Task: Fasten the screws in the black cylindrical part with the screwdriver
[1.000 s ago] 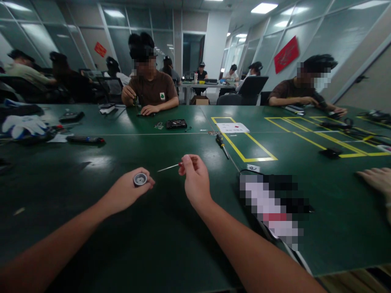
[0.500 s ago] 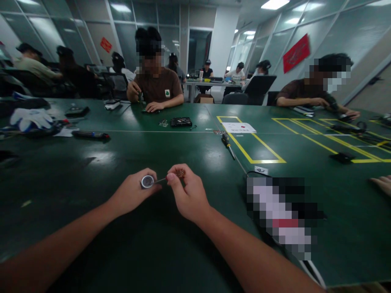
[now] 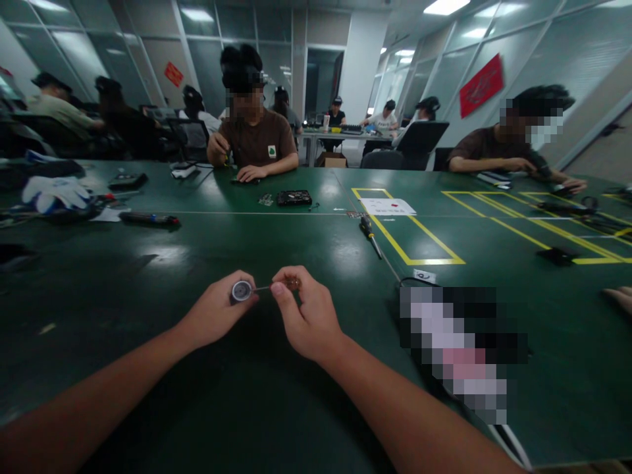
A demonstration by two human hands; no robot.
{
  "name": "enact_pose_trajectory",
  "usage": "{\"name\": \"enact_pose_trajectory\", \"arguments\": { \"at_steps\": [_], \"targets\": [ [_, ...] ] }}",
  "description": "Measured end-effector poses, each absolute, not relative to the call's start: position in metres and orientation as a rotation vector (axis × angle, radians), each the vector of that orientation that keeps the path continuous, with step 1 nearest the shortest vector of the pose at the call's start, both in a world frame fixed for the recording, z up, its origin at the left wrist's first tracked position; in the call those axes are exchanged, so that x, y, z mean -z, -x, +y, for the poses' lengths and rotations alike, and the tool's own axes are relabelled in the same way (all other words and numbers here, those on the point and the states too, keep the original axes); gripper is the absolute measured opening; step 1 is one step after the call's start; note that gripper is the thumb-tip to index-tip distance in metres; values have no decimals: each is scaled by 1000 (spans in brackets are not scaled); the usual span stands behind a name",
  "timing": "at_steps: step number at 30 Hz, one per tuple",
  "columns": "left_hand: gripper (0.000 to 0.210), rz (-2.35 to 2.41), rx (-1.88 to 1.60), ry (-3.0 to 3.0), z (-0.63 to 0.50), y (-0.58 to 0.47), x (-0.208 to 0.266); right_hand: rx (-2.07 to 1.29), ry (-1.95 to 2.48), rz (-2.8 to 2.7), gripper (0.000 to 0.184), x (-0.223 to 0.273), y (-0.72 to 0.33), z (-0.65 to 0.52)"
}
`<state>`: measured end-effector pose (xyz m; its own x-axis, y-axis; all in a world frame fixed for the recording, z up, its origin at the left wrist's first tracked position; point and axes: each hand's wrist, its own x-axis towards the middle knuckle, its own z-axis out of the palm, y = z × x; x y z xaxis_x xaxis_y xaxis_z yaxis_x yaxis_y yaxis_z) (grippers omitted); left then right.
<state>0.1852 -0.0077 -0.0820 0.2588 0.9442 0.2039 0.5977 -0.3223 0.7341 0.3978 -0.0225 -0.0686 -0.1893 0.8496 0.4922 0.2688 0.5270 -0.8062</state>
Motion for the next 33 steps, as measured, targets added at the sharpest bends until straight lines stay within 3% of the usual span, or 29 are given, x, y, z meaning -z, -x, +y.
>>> {"name": "enact_pose_trajectory", "arguments": {
  "at_steps": [13, 33],
  "targets": [
    [9, 1390, -855, -2022, -7, -186, 83, -745, 908, -1811, 12, 64, -395, -24],
    [7, 1375, -856, -2092, -5, -185, 84, -421, 880, -1965, 8, 62, -395, -25]
  ]
}}
